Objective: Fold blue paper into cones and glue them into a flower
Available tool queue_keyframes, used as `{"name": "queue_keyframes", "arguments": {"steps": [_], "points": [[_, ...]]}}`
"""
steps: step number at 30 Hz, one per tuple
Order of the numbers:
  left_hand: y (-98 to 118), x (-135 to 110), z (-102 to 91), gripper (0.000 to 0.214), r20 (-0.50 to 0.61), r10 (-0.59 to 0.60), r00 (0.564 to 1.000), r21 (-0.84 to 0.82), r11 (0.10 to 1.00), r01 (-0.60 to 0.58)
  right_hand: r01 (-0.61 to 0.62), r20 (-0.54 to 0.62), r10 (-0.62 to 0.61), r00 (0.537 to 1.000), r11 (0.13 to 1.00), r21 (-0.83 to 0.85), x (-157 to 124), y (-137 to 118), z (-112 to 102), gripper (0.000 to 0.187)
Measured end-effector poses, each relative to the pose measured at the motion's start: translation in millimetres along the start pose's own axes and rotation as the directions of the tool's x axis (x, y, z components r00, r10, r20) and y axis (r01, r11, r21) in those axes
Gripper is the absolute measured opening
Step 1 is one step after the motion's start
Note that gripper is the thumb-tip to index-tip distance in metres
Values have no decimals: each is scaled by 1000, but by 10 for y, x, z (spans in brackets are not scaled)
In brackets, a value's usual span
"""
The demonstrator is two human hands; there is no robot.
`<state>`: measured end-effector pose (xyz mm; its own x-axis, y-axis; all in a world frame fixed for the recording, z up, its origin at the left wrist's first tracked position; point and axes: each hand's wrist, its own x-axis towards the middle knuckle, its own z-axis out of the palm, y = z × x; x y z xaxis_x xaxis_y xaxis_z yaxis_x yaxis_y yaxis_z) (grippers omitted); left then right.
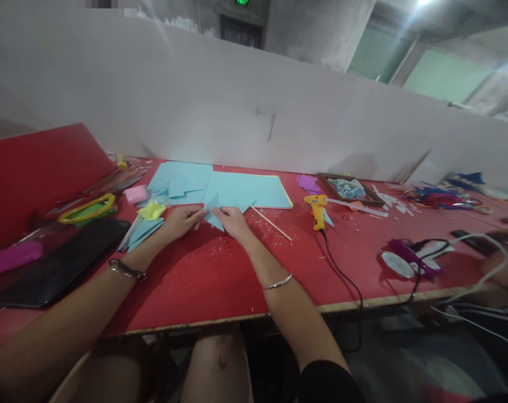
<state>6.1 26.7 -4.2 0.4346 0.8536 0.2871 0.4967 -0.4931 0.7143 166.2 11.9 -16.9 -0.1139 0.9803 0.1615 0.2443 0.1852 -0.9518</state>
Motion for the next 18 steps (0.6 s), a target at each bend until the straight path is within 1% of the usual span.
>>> {"name": "queue_keyframes", "arguments": {"steps": [6, 10, 15, 18], "points": [[-10, -1, 1, 42, -9, -26, 1000, -6, 1000, 26, -1, 35, 2, 999, 1000, -30, 11, -9, -7, 40], [-47, 3, 6, 42, -19, -54, 998, -50, 997, 53, 41, 87, -38, 995, 999, -33, 25, 9, -11, 41], [-51, 11, 18, 40, -23, -134, 991, -119, 984, 131, 89, 113, -85, 990, 996, -26, 31, 28, -26, 45], [-25, 5, 20, 40, -20, -126, 992, -137, 983, 122, 122, 109, -114, 987, 990, -66, 8, 0, -48, 47]]}}
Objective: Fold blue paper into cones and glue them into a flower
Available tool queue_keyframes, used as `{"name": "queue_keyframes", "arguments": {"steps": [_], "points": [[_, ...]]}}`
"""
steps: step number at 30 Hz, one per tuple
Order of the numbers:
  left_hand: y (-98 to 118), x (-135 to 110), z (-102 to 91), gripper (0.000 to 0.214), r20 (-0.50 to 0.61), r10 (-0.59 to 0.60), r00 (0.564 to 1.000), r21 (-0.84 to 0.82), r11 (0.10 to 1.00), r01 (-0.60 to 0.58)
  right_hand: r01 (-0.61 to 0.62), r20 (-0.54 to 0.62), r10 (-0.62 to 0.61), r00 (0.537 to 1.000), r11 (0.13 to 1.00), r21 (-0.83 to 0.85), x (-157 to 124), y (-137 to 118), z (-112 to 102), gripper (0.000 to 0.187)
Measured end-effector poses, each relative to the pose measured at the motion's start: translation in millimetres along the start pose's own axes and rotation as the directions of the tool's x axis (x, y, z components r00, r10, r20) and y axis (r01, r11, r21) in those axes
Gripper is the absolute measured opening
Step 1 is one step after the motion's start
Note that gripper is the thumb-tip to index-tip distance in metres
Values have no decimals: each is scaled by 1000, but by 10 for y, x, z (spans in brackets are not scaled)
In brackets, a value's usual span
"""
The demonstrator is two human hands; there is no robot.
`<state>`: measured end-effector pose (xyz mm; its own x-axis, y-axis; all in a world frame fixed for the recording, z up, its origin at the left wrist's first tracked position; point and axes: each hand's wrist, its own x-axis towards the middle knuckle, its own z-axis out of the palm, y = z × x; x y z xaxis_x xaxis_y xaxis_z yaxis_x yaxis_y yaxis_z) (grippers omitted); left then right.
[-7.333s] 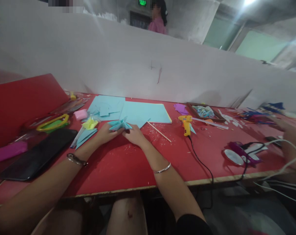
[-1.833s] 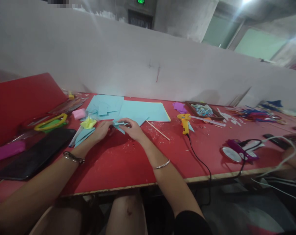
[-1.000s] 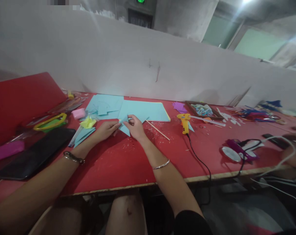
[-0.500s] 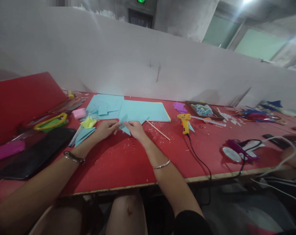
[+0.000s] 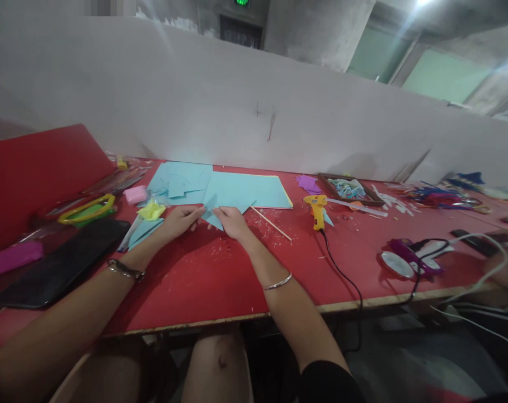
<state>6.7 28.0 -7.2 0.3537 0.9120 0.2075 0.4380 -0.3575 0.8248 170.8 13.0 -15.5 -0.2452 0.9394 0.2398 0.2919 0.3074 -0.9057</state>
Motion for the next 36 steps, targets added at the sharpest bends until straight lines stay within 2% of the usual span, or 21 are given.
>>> {"name": "queue_keyframes", "arguments": {"steps": [4, 7, 9, 13, 16, 20, 24, 29, 33, 36], "points": [[31, -19, -6, 40, -4, 51, 999, 0, 999, -51, 13, 22, -13, 1000, 1000, 3, -20, -32, 14, 44], [38, -15, -16, 41, -21, 18, 1000, 9, 1000, -17, 21, -79, -18, 997, 999, 40, 6, -11, 62, 31], [31, -6, -20, 40, -41, -22, 999, -9, 1000, 21, 28, -124, -12, 992, 992, 126, 32, 5, 83, 24], [3, 4, -19, 39, -83, -93, 992, -115, 990, 83, 75, -61, -60, 996, 957, 282, 43, -4, 65, 44], [1, -6, -20, 40, -131, -122, 984, -197, 976, 95, 135, -115, -110, 987, 961, 241, 24, -25, 41, 45], [35, -23, -30, 43, -140, -125, 982, -257, 963, 86, 147, -91, -134, 987, 977, 156, 4, -32, 39, 37], [38, -20, -26, 43, -101, -104, 989, -261, 963, 75, 169, -97, -153, 983, 968, 188, -14, -64, 38, 26], [12, -6, 3, 41, 7, -66, 998, -217, 974, 66, 106, -138, -74, 988, 966, 237, -35, -136, 26, 17], [30, -14, 15, 40, 101, -23, 995, -145, 989, 37, 63, -206, -19, 978, 976, 210, -16, -108, 32, 20], [42, -20, 17, 40, 186, 28, 982, -157, 988, 2, 74, -218, -17, 976, 964, 254, 14, -50, 43, 23]]}}
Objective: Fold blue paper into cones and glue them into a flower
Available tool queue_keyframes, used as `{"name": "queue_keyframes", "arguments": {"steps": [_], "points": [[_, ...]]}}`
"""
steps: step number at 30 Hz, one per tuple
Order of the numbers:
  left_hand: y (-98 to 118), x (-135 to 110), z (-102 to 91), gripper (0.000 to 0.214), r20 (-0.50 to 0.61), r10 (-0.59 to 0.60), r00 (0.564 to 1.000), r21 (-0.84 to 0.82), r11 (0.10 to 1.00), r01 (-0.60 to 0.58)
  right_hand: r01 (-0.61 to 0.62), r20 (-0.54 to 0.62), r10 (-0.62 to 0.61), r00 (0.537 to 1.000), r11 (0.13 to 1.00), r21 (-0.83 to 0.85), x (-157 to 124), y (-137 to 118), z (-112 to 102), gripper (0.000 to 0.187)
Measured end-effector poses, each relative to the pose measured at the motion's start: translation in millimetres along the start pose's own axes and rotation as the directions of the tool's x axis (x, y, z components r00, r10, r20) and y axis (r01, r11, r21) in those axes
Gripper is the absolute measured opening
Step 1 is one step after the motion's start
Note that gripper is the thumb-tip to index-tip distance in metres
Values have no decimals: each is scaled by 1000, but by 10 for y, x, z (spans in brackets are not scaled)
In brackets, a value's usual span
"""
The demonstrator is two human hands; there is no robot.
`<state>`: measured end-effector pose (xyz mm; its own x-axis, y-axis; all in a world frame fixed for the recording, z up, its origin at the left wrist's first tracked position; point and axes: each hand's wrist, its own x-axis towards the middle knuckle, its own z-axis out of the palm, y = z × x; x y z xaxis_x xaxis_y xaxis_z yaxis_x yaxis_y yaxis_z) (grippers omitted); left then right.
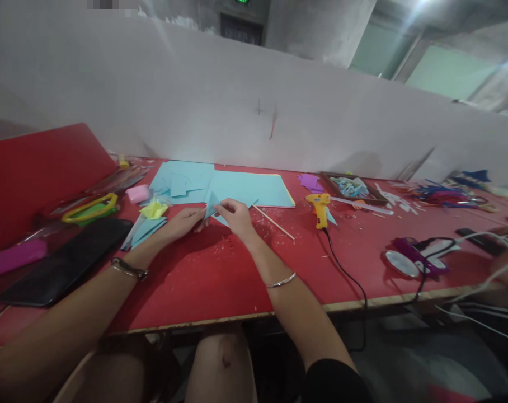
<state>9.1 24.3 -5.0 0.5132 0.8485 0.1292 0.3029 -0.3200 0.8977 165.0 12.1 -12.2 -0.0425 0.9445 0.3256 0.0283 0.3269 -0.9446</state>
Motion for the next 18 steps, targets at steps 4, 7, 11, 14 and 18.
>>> {"name": "queue_keyframes", "arguments": {"steps": [4, 7, 11, 14, 18], "points": [[13, 0, 8, 40, 58, 3, 998, -3, 1000, -3, -26, -11, 27, 1000, 998, 61, 28, 51, 9, 26], [21, -2, 17, 39, 65, -11, 998, 19, 1000, 10, -27, -32, 30, 999, 995, 93, 33, 50, 16, 29], [9, -6, 25, 39, 67, 0, 998, 73, 997, -5, -19, -16, 20, 1000, 998, 68, 26, 20, 16, 31], [-2, -11, 40, 42, 62, 5, 998, 91, 996, -10, -15, -15, 16, 1000, 999, 44, 24, 8, 11, 30], [2, -15, 72, 42, 20, 33, 999, 175, 984, -36, -6, -5, 6, 1000, 1000, 23, 24, 16, 5, 25]]}}
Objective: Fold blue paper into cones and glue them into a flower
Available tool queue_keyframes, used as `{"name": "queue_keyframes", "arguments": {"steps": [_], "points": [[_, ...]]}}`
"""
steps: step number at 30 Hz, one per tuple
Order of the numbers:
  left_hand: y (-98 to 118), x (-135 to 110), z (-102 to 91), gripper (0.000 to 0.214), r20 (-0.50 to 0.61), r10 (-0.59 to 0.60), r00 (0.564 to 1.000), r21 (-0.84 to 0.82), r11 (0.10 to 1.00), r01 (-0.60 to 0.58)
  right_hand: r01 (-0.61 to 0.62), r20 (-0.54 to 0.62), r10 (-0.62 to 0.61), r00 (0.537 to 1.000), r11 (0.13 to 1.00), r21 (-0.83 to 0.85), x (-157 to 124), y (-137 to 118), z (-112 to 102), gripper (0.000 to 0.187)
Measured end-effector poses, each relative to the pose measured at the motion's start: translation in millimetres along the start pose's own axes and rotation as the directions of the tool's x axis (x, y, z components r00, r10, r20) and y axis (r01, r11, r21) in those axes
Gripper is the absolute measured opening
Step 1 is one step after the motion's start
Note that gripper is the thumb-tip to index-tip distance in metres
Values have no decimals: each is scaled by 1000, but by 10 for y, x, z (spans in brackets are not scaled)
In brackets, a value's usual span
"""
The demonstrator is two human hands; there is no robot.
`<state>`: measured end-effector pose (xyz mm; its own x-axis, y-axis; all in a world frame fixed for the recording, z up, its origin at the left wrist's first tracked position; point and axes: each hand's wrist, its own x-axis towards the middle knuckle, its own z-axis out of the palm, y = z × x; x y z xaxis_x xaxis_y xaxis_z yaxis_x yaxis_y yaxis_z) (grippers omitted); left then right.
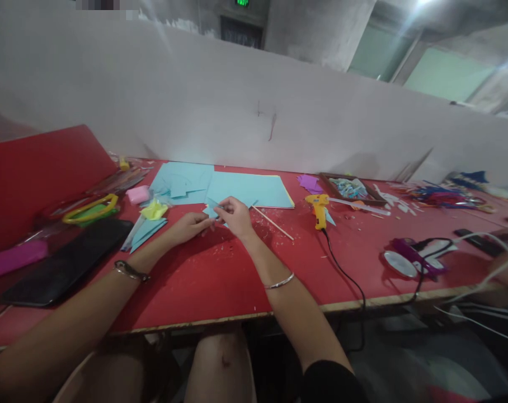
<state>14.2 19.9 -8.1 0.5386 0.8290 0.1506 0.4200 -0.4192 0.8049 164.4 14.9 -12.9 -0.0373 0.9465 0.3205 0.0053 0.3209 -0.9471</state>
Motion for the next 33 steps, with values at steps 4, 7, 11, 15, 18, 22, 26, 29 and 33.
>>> {"name": "queue_keyframes", "arguments": {"steps": [4, 7, 11, 15, 18, 22, 26, 29, 33], "points": [[-2, 2, 14, 39, -23, 16, 1000, 61, 998, -15, 20, -16, -21, 1000, 999, -51, -15, -7, 6, 23], [-18, 7, 14, 37, 0, 39, 999, 15, 999, -39, 32, -41, -34, 999, 999, -44, -23, -27, 10, 23], [-25, 20, 5, 37, -24, 47, 999, -90, 995, -49, -16, -31, 17, 999, 999, 30, -12, -53, 13, 29], [-4, 25, -13, 38, -55, 42, 998, -108, 993, -48, -120, -31, 123, 992, 989, 91, 2, -59, 24, 27], [5, 19, -16, 38, -66, 54, 996, -64, 996, -59, -92, -26, 94, 995, 992, 83, -3, -39, 31, 28], [-30, 24, 4, 33, -124, 70, 990, -50, 996, -77, 24, -9, -23, 1000, 1000, 2, -18, -4, 36, 43], [-85, 46, 12, 29, -91, 23, 996, -165, 986, -38, 36, 18, -35, 999, 997, -65, -16, 29, 40, 44], [-92, 47, -7, 28, -33, -37, 999, -216, 976, 29, -7, 39, 8, 999, 999, -38, -3, 54, 39, 35], [-66, 25, -38, 24, -29, -73, 997, -220, 973, 65, -3, 96, 3, 995, 1000, 4, -3, 65, 32, 26]]}}
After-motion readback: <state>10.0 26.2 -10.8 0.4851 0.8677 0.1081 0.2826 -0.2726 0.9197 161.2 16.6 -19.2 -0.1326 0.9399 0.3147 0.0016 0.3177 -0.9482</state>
